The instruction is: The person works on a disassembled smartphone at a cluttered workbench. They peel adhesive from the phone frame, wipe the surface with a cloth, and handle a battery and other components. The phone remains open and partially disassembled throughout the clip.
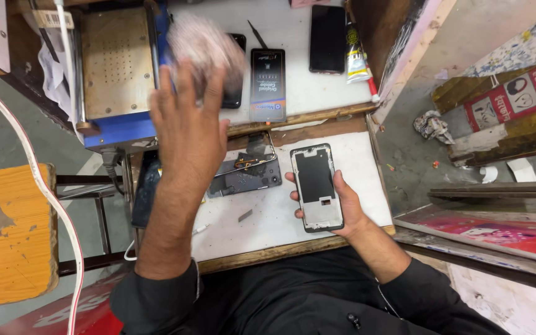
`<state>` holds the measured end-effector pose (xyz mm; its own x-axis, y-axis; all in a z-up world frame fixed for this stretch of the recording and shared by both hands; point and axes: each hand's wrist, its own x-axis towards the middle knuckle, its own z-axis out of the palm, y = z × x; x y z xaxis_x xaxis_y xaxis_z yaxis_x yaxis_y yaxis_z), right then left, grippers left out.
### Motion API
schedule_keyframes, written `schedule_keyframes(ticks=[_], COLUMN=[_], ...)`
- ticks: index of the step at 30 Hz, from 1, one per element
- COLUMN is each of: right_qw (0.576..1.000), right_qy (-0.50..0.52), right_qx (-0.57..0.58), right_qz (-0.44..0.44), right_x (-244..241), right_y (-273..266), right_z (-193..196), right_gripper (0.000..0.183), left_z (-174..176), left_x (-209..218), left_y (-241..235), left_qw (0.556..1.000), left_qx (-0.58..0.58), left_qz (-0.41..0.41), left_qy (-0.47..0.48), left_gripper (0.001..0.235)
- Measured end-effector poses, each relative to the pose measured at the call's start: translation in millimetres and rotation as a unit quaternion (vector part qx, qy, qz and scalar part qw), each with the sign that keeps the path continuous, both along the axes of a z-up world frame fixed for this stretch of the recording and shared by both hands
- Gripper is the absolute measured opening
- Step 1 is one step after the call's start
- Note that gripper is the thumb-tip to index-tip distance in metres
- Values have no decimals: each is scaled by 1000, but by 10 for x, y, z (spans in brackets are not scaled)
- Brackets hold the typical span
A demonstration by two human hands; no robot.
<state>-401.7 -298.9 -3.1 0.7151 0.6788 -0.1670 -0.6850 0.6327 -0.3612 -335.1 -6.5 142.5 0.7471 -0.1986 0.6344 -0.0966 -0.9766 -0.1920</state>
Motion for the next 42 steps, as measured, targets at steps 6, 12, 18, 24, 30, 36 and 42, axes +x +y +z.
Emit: schedule_keyframes(ticks=[6,12,18,24,30,36,42], right_qw=[999,1000,997,975,976,980,980], right_qy=[-7,-13,-69,-88,-74,-90,-13], right_qx=[36,5,-26,-195,-180,-151,-197], right_qz=[13,15,5,-58,-101,-91,-30], right_x=[-11,-19,-69,-159,-282,-187,133], right_y=[-20,-11,23,185,470,328,-88], right_z=[41,-52,-128,-93,21,88,-162], right_gripper=[88,81,73,67,64,66,40], left_z=[-395,-779,-1119,-1109,-1084,-1088,-1055], left_x=[-739,-1402,-1902,-1833,-1740,-1680,-1756], left_y=[-350,-274,-118,-471,-910,-773,-431], left_qw=[888,791,872,738,856,854,867], left_qx=[-388,-544,-446,-589,-435,-440,-363], left_qz=[-160,38,15,13,-161,-174,-215], left_qy=[189,276,200,331,228,217,267], left_gripper=[49,29,22,40,97,95,99])
